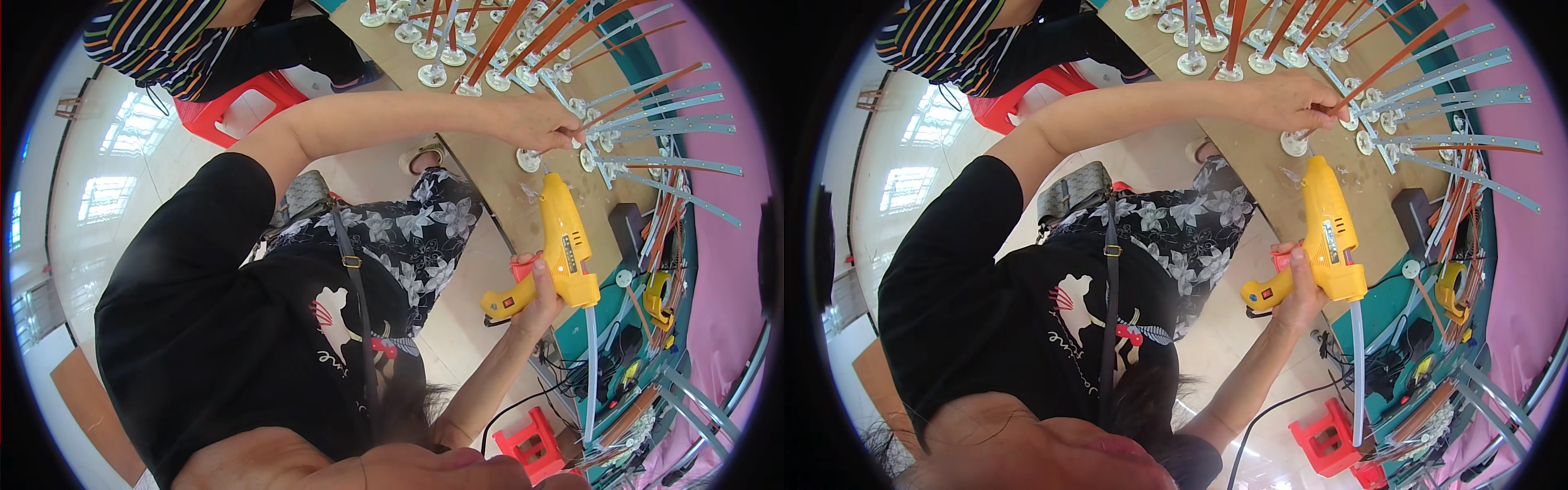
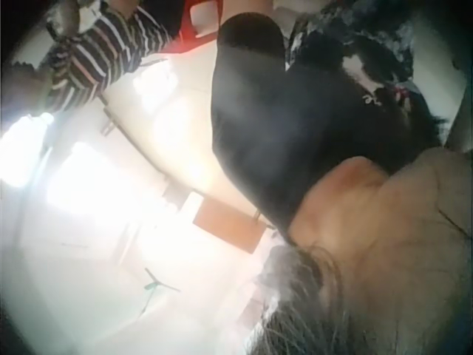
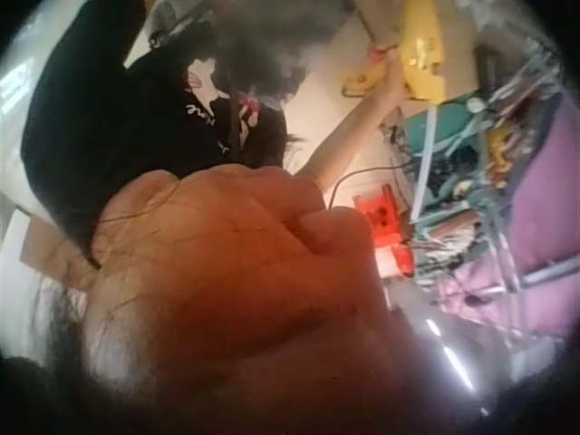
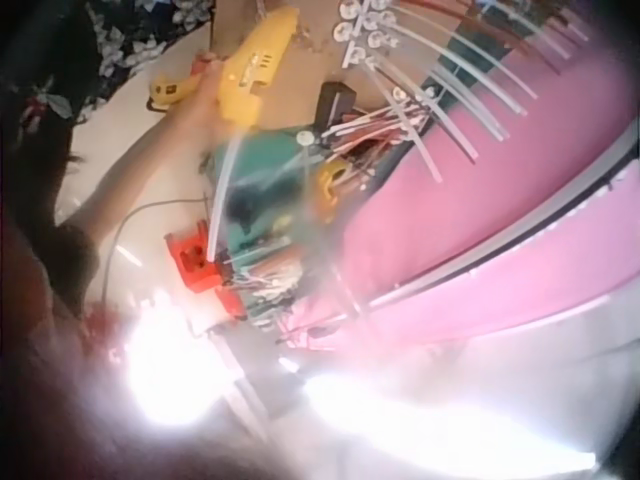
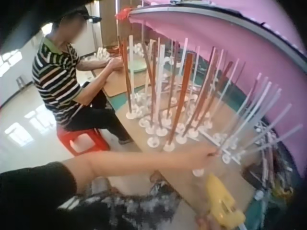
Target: Using a hot glue gun to attach plastic rods to circular bases on a workbench.
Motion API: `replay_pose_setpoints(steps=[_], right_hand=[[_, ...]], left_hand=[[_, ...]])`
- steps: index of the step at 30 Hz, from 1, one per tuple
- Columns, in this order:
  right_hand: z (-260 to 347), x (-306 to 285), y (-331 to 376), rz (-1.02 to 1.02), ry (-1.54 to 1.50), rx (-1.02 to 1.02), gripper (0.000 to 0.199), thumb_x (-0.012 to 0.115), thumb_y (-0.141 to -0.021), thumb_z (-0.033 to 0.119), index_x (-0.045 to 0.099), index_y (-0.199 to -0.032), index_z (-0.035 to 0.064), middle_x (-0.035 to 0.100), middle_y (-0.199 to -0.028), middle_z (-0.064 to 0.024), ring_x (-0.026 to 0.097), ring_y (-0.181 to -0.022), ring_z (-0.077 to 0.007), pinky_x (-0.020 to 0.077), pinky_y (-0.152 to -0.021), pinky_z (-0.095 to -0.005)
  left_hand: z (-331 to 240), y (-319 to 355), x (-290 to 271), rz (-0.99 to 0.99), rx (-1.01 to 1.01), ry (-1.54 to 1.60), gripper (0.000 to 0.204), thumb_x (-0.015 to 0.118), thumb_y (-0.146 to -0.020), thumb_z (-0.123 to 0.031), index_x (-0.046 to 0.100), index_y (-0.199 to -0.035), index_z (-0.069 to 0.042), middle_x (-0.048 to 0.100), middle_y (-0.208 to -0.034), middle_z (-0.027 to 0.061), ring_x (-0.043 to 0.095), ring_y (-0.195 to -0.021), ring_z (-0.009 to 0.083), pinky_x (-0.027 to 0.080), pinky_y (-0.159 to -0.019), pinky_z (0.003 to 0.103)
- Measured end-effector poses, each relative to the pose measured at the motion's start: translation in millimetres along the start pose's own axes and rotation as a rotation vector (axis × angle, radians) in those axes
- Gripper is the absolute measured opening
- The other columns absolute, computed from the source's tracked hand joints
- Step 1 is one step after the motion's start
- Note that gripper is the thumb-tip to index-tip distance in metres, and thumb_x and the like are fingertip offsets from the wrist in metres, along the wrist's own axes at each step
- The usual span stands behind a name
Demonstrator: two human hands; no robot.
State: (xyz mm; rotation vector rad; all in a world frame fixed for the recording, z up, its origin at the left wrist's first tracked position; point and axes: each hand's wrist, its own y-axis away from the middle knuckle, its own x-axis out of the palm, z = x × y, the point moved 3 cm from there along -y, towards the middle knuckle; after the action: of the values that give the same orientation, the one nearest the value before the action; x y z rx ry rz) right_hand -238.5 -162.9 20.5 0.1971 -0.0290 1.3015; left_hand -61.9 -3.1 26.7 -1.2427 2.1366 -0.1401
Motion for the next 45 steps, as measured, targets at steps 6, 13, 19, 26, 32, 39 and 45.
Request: replay_pose_setpoints(steps=[6, 13, 19, 26, 32, 39, 45], right_hand=[[-2, -2, 4, -0.017, 0.008, 0.014, 0.028, 0.061, -0.072, -0.001, 0.047, -0.096, -0.0023, 0.053, -0.08, -0.0108, 0.059, -0.065, -0.0215, 0.0509, -0.062, -0.0347], [-6, 1, 4, -0.005, 0.071, 0.039, 0.029, 0.061, -0.072, 0.002, 0.047, -0.097, -0.0036, 0.053, -0.078, -0.0121, 0.058, -0.06, -0.0208, 0.0509, -0.057, -0.0337], [-4, 5, 3, -0.008, 0.093, 0.057, 0.027, 0.062, -0.072, 0.002, 0.048, -0.094, -0.0037, 0.053, -0.073, -0.011, 0.057, -0.057, -0.0201, 0.0499, -0.054, -0.0319], [0, 9, 1, 0.021, 0.114, 0.077, 0.027, 0.063, -0.072, 0.005, 0.047, -0.093, -0.0019, 0.053, -0.071, -0.0098, 0.056, -0.055, -0.0187, 0.049, -0.053, -0.0305], [7, 15, 1, -0.007, 0.138, 0.085, 0.025, 0.06, -0.072, 0.001, 0.047, -0.093, -0.0019, 0.053, -0.066, -0.0105, 0.054, -0.052, -0.0188, 0.0461, -0.051, -0.0288], [6, 16, 0, 0.004, 0.108, 0.069, 0.028, 0.061, -0.071, 0.001, 0.047, -0.095, -0.0015, 0.052, -0.07, -0.0097, 0.054, -0.051, -0.0176, 0.0464, -0.05, -0.0289], [3, 16, 2, -0.046, 0.102, 0.065, 0.029, 0.062, -0.07, 0.001, 0.047, -0.095, -0.0008, 0.052, -0.07, -0.0091, 0.054, -0.051, -0.0173, 0.0466, -0.049, -0.0287]], left_hand=[[-4, 3, 1, -0.061, -0.083, 0.058, 0.018, 0.056, -0.079, -0.013, 0.06, -0.093, -0.003, 0.059, -0.057, 0.0054, 0.056, -0.049, 0.0131, 0.044, -0.052, 0.029], [-14, 7, -3, -0.009, -0.162, 0.052, 0.016, 0.058, -0.077, -0.014, 0.064, -0.09, -0.007, 0.058, -0.059, 0.0079, 0.056, -0.053, 0.016, 0.043, -0.054, 0.03], [-14, 9, -2, -0.052, -0.115, -0.001, 0.016, 0.059, -0.075, -0.015, 0.065, -0.088, -0.008, 0.06, -0.067, 0.0099, 0.058, -0.062, 0.0208, 0.043, -0.059, 0.032], [-13, 10, -1, -0.06, -0.108, 0.019, 0.016, 0.059, -0.074, -0.015, 0.065, -0.087, -0.008, 0.061, -0.071, 0.0101, 0.058, -0.066, 0.0226, 0.044, -0.061, 0.033], [-12, 9, -1, -0.051, -0.109, 0.018, 0.016, 0.059, -0.074, -0.016, 0.065, -0.087, -0.008, 0.061, -0.07, 0.0101, 0.058, -0.065, 0.022, 0.043, -0.06, 0.033], [-13, 9, -3, -0.043, -0.135, 0.03, 0.015, 0.059, -0.074, -0.016, 0.065, -0.086, -0.008, 0.06, -0.068, 0.0104, 0.057, -0.063, 0.0222, 0.042, -0.058, 0.034], [-10, 10, -3, -0.079, -0.058, 0.05, 0.015, 0.06, -0.074, -0.015, 0.065, -0.086, -0.008, 0.06, -0.065, 0.0099, 0.056, -0.061, 0.0224, 0.042, -0.058, 0.033]])
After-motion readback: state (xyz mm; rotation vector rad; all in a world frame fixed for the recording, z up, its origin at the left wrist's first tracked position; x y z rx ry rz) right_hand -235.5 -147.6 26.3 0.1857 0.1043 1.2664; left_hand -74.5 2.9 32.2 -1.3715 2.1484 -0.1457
